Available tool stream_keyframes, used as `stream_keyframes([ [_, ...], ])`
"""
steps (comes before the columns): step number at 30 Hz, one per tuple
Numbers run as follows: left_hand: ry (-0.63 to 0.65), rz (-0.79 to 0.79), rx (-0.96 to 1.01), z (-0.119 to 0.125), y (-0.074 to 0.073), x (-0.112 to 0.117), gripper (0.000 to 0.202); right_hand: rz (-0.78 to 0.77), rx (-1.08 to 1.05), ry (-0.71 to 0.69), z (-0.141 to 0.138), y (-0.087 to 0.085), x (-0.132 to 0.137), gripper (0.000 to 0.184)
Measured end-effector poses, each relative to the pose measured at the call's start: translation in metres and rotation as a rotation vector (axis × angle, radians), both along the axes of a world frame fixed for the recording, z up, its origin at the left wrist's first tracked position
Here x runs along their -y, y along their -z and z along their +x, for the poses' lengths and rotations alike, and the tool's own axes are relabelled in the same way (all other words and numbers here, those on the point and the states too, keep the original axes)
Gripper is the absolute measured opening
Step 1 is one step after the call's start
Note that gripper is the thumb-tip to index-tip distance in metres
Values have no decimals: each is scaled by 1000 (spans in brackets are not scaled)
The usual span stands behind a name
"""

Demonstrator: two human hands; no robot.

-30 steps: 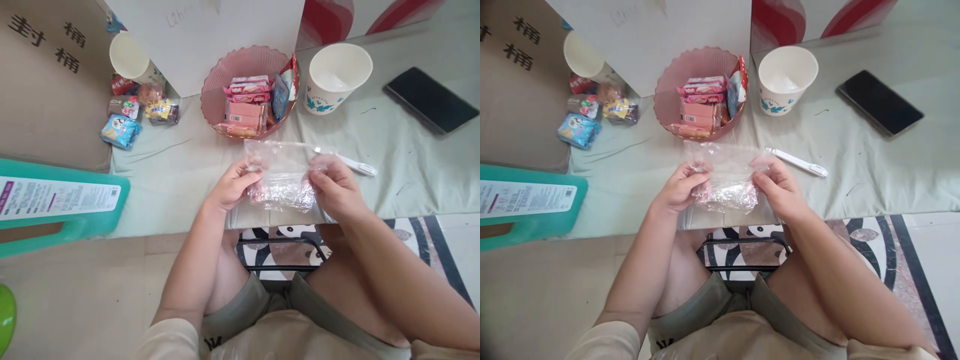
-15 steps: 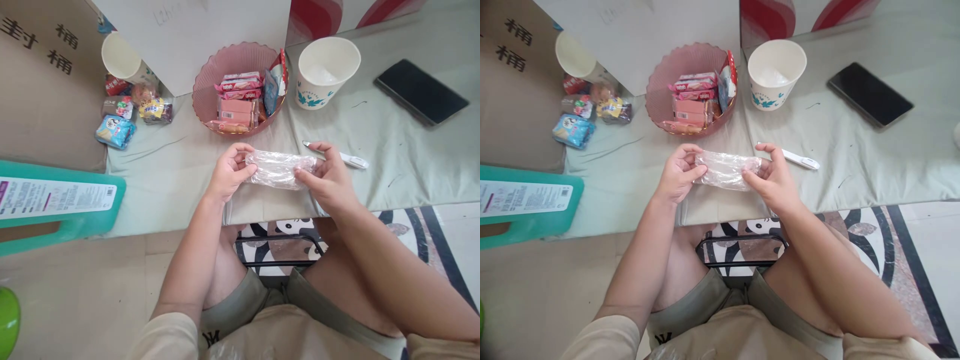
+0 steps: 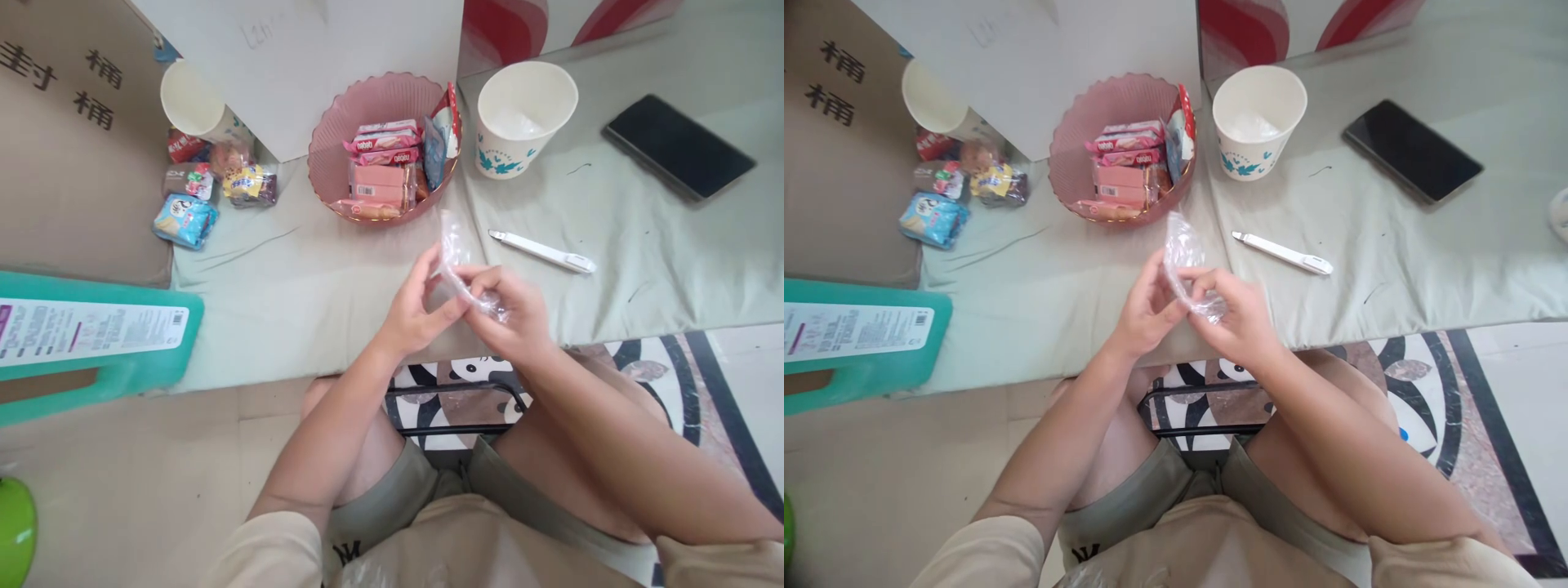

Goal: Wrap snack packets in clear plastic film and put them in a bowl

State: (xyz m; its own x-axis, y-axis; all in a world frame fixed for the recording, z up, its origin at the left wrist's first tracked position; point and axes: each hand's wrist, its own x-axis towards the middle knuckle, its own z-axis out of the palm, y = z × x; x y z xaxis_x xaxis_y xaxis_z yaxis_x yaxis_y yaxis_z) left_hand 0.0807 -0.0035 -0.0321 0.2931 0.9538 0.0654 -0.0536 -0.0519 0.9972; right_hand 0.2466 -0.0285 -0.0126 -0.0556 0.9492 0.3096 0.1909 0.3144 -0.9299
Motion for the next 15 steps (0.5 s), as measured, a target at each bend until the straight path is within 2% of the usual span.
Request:
stream_keyframes([
  [2, 110, -75, 60, 3, -5, 1, 63, -108, -38, -85, -4, -1, 2, 13],
  [4, 96, -115, 97, 2, -8, -1, 53, -184, -100, -73, -6, 0, 1, 11],
  [7, 23, -190, 146, -1, -8, -6, 45, -213, -150, 95, -6, 5, -4, 13],
  [9, 30, -224, 160, -3, -6, -9, 44, -200, -125, 197, -4, 9, -9, 31],
  [11, 31, -228, 148, -3, -4, -12, 44, -226, -96, 161, -2, 11, -15, 41],
  [13, 4, -239, 136, 1, -3, -14, 49, -305, -86, 64, -1, 10, -19, 32],
  [15, -44, -267, 135, 6, -2, -17, 57, -369, -110, 23, 0, 7, -23, 23],
])
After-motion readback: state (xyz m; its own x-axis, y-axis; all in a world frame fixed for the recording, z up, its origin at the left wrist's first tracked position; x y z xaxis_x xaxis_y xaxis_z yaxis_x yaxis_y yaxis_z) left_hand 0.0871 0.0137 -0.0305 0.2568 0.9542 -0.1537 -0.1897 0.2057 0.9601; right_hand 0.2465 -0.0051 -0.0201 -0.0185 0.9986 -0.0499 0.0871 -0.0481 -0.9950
